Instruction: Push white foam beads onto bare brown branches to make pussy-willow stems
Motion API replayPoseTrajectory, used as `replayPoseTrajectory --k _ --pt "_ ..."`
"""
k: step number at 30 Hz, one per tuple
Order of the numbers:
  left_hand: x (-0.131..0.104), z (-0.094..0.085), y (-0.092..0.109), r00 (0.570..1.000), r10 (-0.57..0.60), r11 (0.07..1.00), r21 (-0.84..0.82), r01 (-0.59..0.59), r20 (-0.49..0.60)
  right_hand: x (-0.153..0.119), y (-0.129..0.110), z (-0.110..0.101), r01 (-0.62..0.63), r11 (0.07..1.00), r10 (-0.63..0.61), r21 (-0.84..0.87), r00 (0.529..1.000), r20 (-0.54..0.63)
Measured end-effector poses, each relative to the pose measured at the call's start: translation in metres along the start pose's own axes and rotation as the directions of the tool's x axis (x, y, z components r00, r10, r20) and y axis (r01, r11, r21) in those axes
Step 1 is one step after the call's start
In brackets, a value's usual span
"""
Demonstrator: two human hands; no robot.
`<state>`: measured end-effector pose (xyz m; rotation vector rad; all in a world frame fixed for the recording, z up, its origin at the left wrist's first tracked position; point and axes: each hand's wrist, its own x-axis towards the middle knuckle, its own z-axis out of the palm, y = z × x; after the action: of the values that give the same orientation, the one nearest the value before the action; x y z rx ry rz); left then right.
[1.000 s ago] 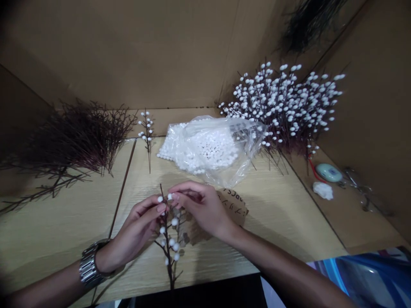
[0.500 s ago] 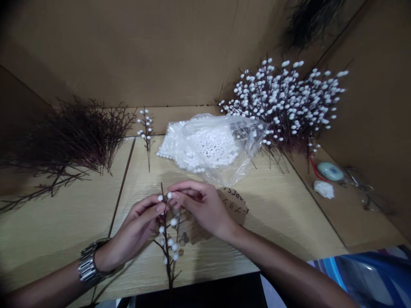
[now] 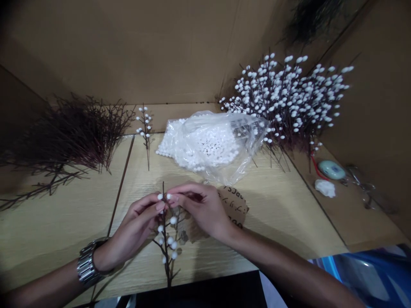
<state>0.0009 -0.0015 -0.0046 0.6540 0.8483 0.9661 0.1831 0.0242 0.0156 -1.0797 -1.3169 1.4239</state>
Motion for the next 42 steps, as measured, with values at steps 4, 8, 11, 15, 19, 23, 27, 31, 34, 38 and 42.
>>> replayPoseTrajectory --k 4,8,11,15,19,23,27,31,34,38,42 --pt "0.000 0.001 0.000 1.000 0.015 0.999 0.029 -0.015 -0.005 0.000 0.001 0.001 0.012 1.000 -0.012 0.009 1.000 -0.001" --pt "0.000 0.000 -0.001 0.999 0.040 0.996 0.080 -0.039 -0.006 0.000 0.001 0.001 0.024 1.000 -0.024 -0.001 1.000 0.021" --pt "-0.001 -0.001 -0.001 0.999 0.041 0.995 0.092 -0.041 -0.001 0.000 -0.001 0.000 0.028 1.000 -0.027 -0.015 1.000 0.013" --pt "-0.001 -0.001 -0.001 0.999 0.045 0.993 0.112 -0.043 -0.013 -0.002 -0.001 -0.001 0.022 0.999 -0.022 -0.031 0.999 0.028" --pt "0.000 0.002 0.003 0.999 0.039 0.995 0.087 -0.037 -0.018 0.001 0.000 -0.001 0.034 0.999 -0.031 -0.043 0.996 0.078" --pt "-0.003 0.008 0.009 0.999 0.034 0.997 0.077 -0.032 -0.034 -0.001 -0.014 -0.009 0.037 0.999 -0.036 -0.024 0.999 0.026" --pt "-0.010 0.016 0.023 0.990 0.119 0.988 0.107 -0.111 -0.079 -0.043 -0.029 -0.026 0.111 0.973 -0.131 -0.201 0.987 -0.089" --pt "-0.017 0.036 0.041 0.959 0.279 0.960 0.035 -0.278 -0.045 -0.113 -0.012 -0.026 -0.008 0.904 0.020 -0.427 0.999 0.025" --pt "-0.022 0.063 0.052 0.922 0.388 0.922 -0.028 -0.387 0.016 -0.144 0.004 -0.016 -0.082 0.881 0.151 -0.466 0.982 0.113" --pt "-0.031 0.102 0.060 0.892 0.441 0.897 -0.043 -0.439 0.094 -0.154 0.006 -0.010 -0.012 0.950 0.057 -0.313 0.989 0.134" --pt "-0.037 0.127 0.056 0.894 0.391 0.912 0.041 -0.409 0.221 -0.164 0.001 -0.020 0.005 0.985 0.011 -0.170 0.996 0.093"
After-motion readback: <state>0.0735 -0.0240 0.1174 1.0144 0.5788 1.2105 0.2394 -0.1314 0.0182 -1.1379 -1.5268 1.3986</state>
